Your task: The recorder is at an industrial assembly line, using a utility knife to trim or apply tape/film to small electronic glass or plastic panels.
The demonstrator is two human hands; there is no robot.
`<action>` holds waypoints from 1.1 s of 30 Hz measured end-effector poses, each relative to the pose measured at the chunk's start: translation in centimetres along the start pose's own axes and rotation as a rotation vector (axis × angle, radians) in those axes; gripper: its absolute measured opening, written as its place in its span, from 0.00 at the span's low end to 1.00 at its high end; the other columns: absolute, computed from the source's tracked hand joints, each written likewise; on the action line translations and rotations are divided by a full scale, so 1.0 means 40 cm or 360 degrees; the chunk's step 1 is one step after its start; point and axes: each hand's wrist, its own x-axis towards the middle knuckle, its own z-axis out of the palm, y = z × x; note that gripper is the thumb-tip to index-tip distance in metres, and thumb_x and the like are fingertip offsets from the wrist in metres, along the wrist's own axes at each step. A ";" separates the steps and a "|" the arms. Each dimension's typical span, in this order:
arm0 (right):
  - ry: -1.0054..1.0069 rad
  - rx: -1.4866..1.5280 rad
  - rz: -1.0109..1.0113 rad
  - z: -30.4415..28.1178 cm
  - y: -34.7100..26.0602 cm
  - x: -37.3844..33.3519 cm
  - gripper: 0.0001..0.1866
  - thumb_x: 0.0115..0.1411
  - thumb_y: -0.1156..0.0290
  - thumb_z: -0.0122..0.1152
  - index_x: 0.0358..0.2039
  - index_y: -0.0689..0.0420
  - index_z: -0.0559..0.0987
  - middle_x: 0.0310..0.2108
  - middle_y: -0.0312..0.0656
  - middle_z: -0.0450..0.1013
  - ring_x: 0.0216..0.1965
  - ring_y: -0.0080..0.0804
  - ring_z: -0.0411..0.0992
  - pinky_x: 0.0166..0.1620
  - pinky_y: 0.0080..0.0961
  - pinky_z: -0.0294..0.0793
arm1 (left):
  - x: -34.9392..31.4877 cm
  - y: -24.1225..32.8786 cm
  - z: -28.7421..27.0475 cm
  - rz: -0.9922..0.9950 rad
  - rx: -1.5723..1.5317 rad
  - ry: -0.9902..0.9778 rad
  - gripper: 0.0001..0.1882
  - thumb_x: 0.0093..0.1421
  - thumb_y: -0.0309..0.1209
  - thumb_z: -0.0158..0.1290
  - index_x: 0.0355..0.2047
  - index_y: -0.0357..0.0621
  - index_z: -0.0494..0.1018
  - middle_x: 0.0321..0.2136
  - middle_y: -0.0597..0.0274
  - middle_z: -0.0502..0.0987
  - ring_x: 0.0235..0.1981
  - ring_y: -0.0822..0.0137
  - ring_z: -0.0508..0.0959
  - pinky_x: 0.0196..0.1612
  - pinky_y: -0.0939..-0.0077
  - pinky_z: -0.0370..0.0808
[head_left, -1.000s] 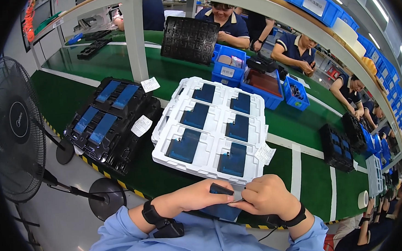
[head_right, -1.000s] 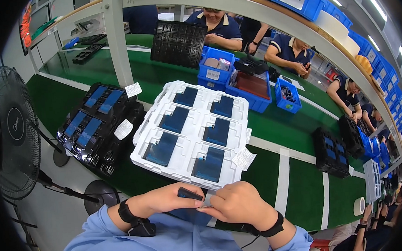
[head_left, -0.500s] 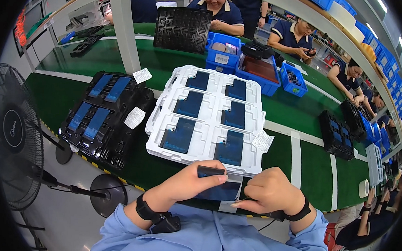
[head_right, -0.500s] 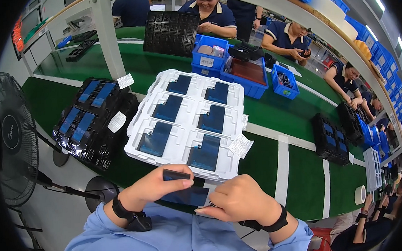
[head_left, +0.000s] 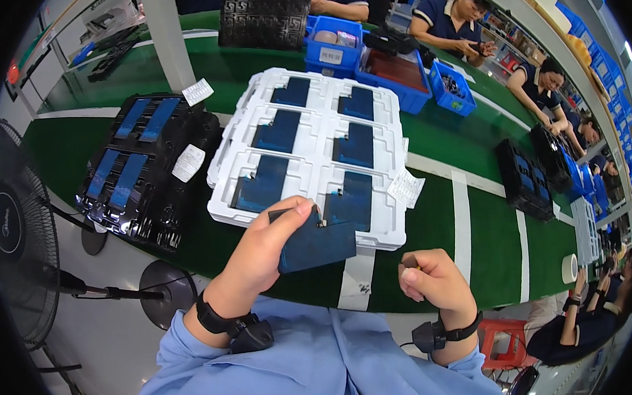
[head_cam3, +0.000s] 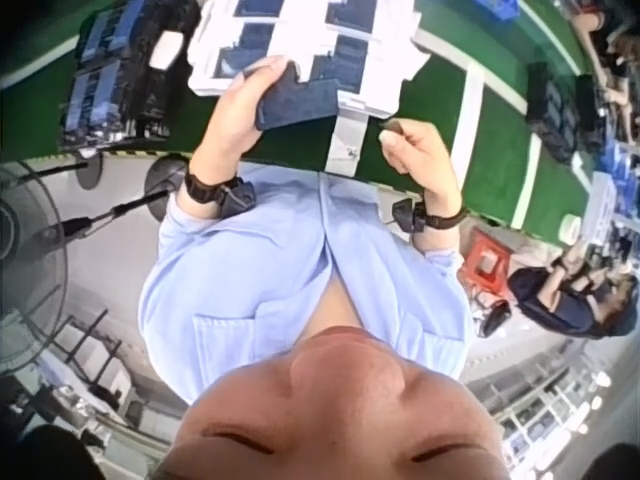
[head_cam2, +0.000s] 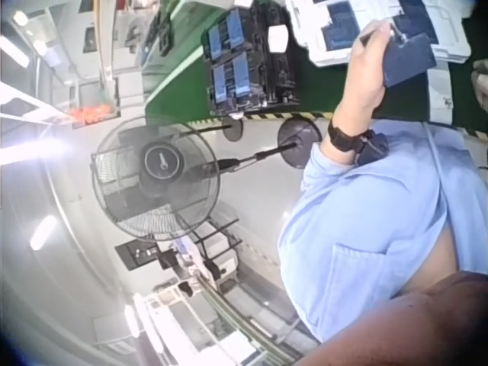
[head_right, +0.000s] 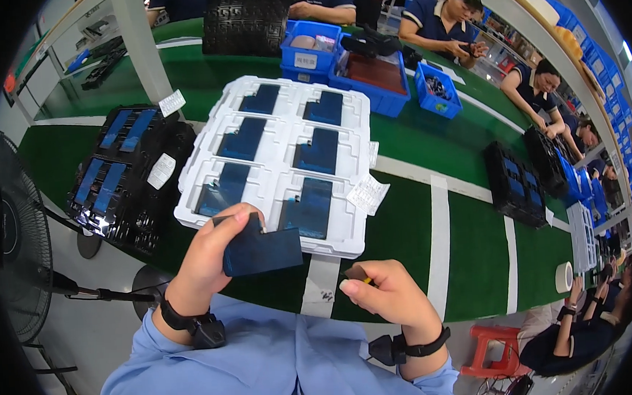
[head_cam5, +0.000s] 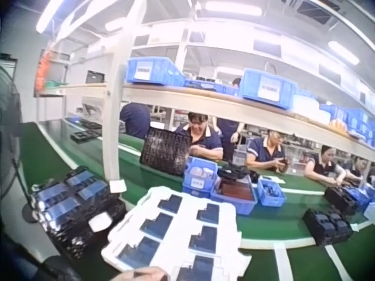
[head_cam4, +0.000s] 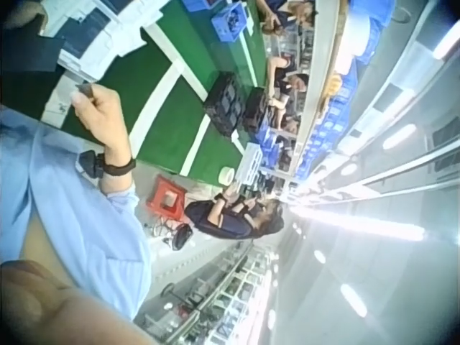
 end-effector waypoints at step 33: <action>-0.0027 -0.1599 0.0359 -0.006 0.050 0.033 0.22 0.55 0.57 0.50 0.16 0.63 0.73 0.15 0.51 0.68 0.21 0.48 0.68 0.27 0.36 0.67 | -0.016 -0.018 -0.030 0.0188 0.0421 0.0305 0.11 0.60 0.35 0.43 0.30 0.40 0.69 0.25 0.71 0.68 0.30 0.80 0.64 0.37 0.87 0.58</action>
